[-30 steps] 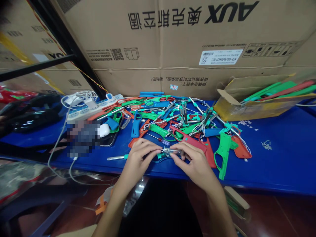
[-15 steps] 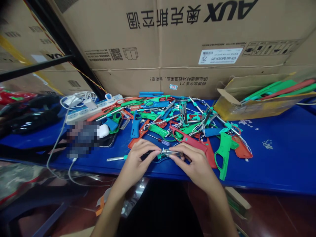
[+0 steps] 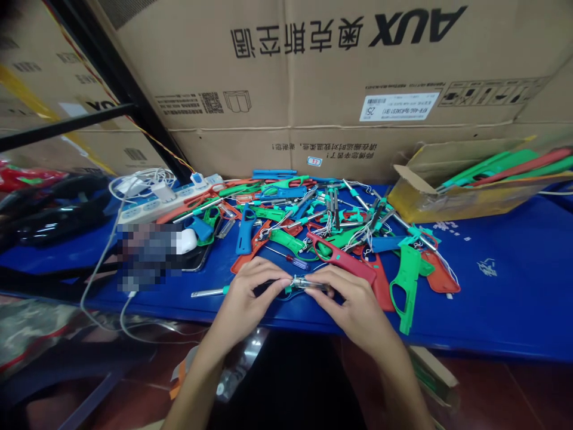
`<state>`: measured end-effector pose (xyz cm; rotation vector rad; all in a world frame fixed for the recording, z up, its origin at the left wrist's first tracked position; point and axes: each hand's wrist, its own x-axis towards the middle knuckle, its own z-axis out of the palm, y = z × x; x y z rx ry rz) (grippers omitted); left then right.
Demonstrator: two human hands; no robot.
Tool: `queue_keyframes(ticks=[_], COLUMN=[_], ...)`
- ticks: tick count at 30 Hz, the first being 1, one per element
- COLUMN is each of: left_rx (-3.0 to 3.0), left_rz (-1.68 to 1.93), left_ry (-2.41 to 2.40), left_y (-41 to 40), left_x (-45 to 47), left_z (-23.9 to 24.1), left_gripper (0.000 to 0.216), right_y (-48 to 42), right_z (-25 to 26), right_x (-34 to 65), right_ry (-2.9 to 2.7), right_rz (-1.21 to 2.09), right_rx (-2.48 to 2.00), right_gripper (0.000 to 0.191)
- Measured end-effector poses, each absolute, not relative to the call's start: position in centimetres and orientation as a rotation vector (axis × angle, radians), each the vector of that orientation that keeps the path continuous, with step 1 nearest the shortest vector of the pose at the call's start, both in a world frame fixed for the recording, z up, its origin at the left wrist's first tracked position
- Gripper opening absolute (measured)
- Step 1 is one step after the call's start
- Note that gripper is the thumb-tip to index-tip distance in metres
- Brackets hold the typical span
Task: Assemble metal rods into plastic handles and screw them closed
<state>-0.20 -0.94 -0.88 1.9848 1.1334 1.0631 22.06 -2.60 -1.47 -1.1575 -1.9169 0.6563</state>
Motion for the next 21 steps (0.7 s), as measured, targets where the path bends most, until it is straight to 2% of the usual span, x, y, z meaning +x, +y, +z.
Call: queue_keyframes(ticks=[21], left_rx=[1.985], left_rz=[1.071], left_ry=[1.231], left_y=[-0.93], left_x=[0.07], left_z=[-0.90], left_gripper=[0.009], right_y=[-2.41], right_z=[-1.21], right_x=[21.82], right_ry=[-1.896], right_rz=[0.560], right_rx=[-1.153], right_gripper=[0.010])
